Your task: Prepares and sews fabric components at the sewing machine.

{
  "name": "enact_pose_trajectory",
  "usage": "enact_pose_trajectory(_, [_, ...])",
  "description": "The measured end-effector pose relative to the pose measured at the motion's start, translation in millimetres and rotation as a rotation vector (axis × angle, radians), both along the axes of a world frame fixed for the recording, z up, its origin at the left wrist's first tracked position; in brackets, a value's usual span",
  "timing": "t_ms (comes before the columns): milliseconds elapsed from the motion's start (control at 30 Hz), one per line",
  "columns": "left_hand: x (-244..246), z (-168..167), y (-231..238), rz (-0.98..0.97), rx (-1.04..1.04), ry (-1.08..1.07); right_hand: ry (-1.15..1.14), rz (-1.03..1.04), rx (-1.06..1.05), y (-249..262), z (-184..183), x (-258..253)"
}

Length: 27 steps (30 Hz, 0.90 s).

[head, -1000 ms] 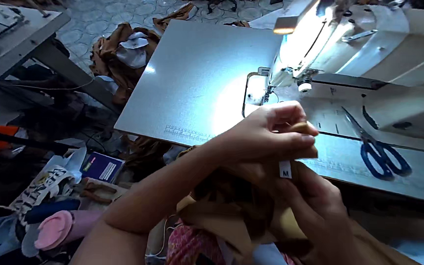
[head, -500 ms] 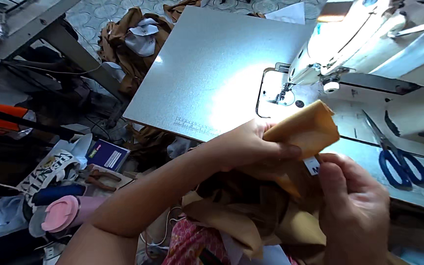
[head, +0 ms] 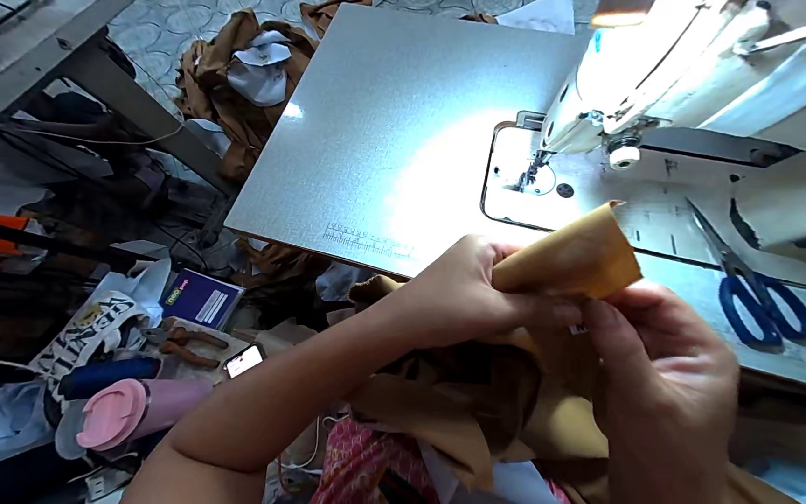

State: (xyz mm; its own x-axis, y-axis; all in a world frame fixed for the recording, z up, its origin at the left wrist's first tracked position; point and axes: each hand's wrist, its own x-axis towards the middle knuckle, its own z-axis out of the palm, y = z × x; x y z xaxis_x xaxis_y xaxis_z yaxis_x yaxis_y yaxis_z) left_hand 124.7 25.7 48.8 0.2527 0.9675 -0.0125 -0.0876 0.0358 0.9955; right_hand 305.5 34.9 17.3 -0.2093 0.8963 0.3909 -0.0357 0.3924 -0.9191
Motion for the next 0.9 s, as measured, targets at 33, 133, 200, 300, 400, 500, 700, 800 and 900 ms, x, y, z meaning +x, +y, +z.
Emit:
enact_pose_trajectory(33, [0, 0, 0, 0.010, -0.004, 0.027, -0.011, 0.001, 0.005, 0, 0, -1])
enact_pose_trajectory(133, [1, 0, -3, 0.045, 0.007, 0.078, -0.042, 0.009, 0.020, 0, 0, -2])
enact_pose_trajectory(200, [1, -1, -4, 0.054, 0.025, 0.061, -0.025, -0.004, 0.035, 2, 0, -2])
enact_pose_trajectory(300, [1, -2, -6, 0.068, -0.002, 0.005, 0.008, -0.013, 0.068, 4, -1, -4])
enact_pose_trajectory(400, [3, -5, -7, 0.102, -0.066, -0.062, 0.013, -0.033, 0.055, 5, -2, -3])
enact_pose_trajectory(500, [2, -8, -7, 0.070, -0.089, -0.118, 0.064, 0.001, -0.193, 6, 2, -2])
enact_pose_trajectory(700, [-5, -20, -2, -0.053, 0.227, -0.124, 0.164, 0.459, -0.689, 16, 8, 5])
enact_pose_trajectory(800, [-4, -16, -8, 0.061, 0.211, -0.053, -0.080, 0.150, -0.303, 2, 6, 1])
enact_pose_trajectory(900, [-4, -8, -12, 0.144, 0.138, 0.030, -0.193, -0.044, 0.040, -8, 3, -4])
